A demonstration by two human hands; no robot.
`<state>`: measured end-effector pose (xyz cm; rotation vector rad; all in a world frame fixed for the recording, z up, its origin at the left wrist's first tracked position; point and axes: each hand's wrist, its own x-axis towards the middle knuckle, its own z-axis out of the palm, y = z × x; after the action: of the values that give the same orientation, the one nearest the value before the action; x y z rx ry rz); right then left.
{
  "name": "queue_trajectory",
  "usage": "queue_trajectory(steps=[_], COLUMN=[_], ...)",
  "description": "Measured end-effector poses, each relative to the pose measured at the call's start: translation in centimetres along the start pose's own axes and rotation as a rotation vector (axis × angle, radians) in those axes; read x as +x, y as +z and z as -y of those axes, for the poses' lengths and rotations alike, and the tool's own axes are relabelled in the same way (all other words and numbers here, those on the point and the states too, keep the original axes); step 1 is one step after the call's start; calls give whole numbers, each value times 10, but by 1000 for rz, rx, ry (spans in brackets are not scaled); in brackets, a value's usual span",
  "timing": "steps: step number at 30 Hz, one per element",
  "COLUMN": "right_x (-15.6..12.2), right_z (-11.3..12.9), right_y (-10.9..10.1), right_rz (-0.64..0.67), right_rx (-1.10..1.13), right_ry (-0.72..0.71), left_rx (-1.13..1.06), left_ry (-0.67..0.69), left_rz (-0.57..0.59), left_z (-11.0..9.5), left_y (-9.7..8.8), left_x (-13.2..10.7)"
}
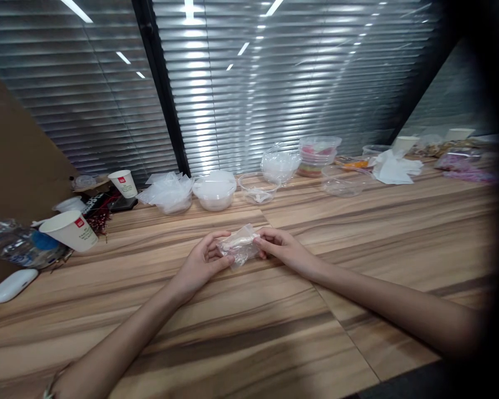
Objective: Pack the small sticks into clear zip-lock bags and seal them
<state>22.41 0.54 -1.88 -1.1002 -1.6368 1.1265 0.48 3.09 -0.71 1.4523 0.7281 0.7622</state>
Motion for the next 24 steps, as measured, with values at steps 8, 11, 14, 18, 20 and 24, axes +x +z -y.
queue_trajectory(steps=[8, 11, 14, 18, 20, 24], right_x=[-2, -1, 0, 1, 1, 1], right_z=[2, 1, 1, -2, -3, -6], right_y=[-1, -3, -5, -7, -7, -5], right_rz=[60, 74, 129, 188, 194, 176], right_rx=[-10, 22, 92, 173, 220, 297], right_ry=[21, 16, 21, 25, 24, 14], left_rx=[-5, -37, -70, -106, -111, -100], left_ry=[-13, 5, 17, 19, 23, 35], left_rz=[-64, -71, -93, -122, -132, -162], left_z=[-2, -1, 3, 9, 11, 10], left_y=[1, 0, -2, -6, -6, -6], left_x=[0, 0, 1, 3, 4, 5])
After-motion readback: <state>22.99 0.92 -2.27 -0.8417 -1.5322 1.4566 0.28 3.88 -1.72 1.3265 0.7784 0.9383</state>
